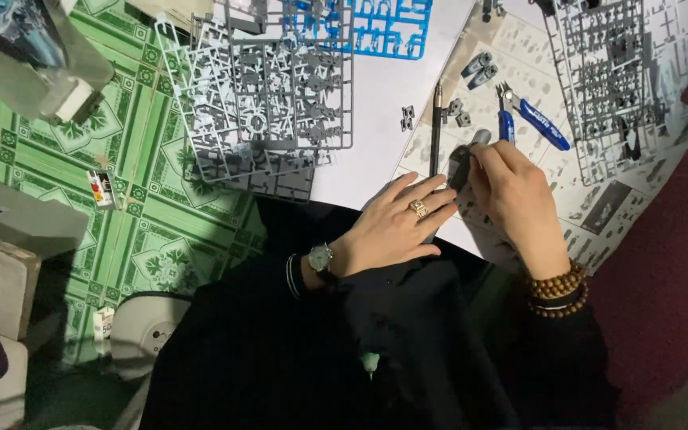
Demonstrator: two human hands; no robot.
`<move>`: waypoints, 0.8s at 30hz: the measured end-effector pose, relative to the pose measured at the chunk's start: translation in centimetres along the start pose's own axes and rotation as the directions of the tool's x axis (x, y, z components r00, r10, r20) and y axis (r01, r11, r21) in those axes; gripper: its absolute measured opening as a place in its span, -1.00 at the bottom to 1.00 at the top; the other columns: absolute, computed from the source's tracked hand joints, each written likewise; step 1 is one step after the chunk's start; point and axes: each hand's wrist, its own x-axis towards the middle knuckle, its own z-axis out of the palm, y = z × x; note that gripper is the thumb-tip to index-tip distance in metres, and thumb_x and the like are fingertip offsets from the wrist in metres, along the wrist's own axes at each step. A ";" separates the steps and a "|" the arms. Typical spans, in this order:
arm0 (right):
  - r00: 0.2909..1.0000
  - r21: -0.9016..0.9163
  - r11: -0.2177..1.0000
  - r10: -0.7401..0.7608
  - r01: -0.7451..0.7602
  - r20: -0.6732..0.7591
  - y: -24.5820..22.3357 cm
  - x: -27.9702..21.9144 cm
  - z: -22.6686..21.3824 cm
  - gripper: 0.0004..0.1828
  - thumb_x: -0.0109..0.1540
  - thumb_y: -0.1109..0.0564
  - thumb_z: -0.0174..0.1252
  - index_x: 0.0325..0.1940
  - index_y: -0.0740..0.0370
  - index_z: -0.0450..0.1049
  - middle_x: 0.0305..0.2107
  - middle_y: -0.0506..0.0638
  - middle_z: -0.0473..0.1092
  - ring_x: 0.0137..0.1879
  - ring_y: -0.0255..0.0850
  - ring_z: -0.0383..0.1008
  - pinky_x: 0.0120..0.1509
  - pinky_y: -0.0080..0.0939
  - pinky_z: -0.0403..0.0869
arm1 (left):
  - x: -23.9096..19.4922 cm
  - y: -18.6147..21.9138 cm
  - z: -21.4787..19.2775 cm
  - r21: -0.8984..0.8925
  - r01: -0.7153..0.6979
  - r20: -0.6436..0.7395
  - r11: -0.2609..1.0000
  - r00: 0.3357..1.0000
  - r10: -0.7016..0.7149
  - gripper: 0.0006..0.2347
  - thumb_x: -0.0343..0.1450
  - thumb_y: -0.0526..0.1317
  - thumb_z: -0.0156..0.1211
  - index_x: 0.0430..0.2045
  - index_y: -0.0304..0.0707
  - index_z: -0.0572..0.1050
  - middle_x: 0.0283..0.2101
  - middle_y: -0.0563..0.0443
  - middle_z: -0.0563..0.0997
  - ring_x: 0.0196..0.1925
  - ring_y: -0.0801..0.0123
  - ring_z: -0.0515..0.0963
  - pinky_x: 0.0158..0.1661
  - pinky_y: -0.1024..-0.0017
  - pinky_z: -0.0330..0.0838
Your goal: The person assembles a plastic model kit by cutting small parts from sprues, sanding edges, and joining components. They use clippers, a file, and tweezers to prepare and attach pieces while referencing an instruction sheet.
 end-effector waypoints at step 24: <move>1.000 -0.071 0.997 0.014 -0.014 -0.009 0.4 -0.9 1.0 -0.68 0.20 0.42 0.14 0.04 0.33 0.43 -0.19 0.13 0.39 -0.23 0.02 0.47 -0.22 -0.12 0.44 | -0.8 -1.1 1.2 0.029 -0.058 -0.041 0.998 0.997 0.059 -0.42 0.34 0.13 0.15 0.18 -0.18 0.30 0.29 0.05 0.26 0.42 0.25 0.03 0.36 0.18 -0.11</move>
